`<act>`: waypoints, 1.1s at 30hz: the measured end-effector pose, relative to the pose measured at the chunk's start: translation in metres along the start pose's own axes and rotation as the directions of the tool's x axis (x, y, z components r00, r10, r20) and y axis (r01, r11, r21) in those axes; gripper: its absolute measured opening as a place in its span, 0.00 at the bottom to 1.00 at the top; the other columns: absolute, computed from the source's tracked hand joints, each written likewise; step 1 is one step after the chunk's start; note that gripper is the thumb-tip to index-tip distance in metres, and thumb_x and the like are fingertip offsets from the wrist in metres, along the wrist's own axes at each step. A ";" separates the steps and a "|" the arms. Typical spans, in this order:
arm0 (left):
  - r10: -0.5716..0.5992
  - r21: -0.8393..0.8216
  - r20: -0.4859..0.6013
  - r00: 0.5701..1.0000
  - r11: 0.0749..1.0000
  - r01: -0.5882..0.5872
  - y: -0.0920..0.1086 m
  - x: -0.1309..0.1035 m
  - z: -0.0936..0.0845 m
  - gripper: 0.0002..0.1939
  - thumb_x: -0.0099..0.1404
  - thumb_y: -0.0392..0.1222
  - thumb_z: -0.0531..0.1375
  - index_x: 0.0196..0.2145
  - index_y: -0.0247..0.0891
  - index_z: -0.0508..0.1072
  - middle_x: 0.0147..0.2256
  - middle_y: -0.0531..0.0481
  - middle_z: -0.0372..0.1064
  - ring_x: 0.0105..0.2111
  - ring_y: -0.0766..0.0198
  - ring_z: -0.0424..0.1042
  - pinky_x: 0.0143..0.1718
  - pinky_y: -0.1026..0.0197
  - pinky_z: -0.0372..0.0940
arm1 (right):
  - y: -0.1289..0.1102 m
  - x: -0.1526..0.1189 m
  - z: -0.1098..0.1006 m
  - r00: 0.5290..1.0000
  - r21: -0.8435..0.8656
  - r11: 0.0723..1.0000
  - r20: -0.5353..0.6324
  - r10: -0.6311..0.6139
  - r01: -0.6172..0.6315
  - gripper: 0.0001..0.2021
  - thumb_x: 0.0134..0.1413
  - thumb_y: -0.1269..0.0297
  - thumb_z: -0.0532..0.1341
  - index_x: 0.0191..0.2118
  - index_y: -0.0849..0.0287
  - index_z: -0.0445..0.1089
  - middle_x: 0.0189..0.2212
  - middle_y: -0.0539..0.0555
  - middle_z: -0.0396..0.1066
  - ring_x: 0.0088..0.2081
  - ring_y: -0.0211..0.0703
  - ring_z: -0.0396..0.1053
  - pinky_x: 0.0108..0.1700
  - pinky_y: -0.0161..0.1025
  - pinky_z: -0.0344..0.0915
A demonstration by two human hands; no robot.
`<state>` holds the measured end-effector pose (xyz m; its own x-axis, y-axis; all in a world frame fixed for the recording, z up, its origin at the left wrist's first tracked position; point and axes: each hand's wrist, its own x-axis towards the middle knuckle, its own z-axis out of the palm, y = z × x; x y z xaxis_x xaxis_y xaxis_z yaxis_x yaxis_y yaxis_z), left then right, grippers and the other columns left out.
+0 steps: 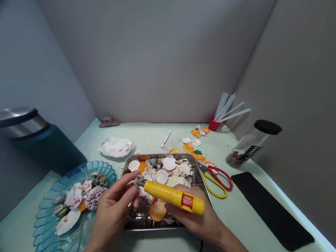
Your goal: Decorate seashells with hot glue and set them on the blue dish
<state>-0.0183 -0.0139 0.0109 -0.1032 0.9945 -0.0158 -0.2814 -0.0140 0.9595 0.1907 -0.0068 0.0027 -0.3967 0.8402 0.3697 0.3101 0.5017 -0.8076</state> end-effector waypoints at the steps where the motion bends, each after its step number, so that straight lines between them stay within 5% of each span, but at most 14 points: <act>1: 0.006 0.007 0.001 1.000 1.000 -0.006 0.000 0.000 0.000 0.17 0.57 0.43 0.66 0.44 0.40 0.79 0.18 0.55 0.63 0.19 0.70 0.63 0.23 0.68 0.59 | -0.001 0.000 0.000 1.000 -0.002 1.000 0.004 -0.008 0.008 0.05 0.58 0.65 0.61 0.32 0.55 0.73 0.26 0.51 0.75 0.28 0.44 0.73 0.27 0.36 0.70; 33: -0.021 -0.059 0.022 1.000 0.998 0.023 0.000 -0.001 0.001 0.15 0.59 0.42 0.64 0.45 0.40 0.75 0.18 0.57 0.62 0.19 0.72 0.60 0.22 0.70 0.56 | 0.002 -0.001 0.001 0.999 0.044 0.999 -0.043 0.029 -0.027 0.02 0.57 0.65 0.62 0.35 0.55 0.73 0.30 0.51 0.77 0.29 0.45 0.75 0.26 0.37 0.71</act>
<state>-0.0177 -0.0145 0.0116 -0.0763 0.9966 -0.0301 -0.3396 0.0024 0.9406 0.1913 -0.0068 0.0001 -0.3503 0.8626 0.3651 0.2823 0.4689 -0.8370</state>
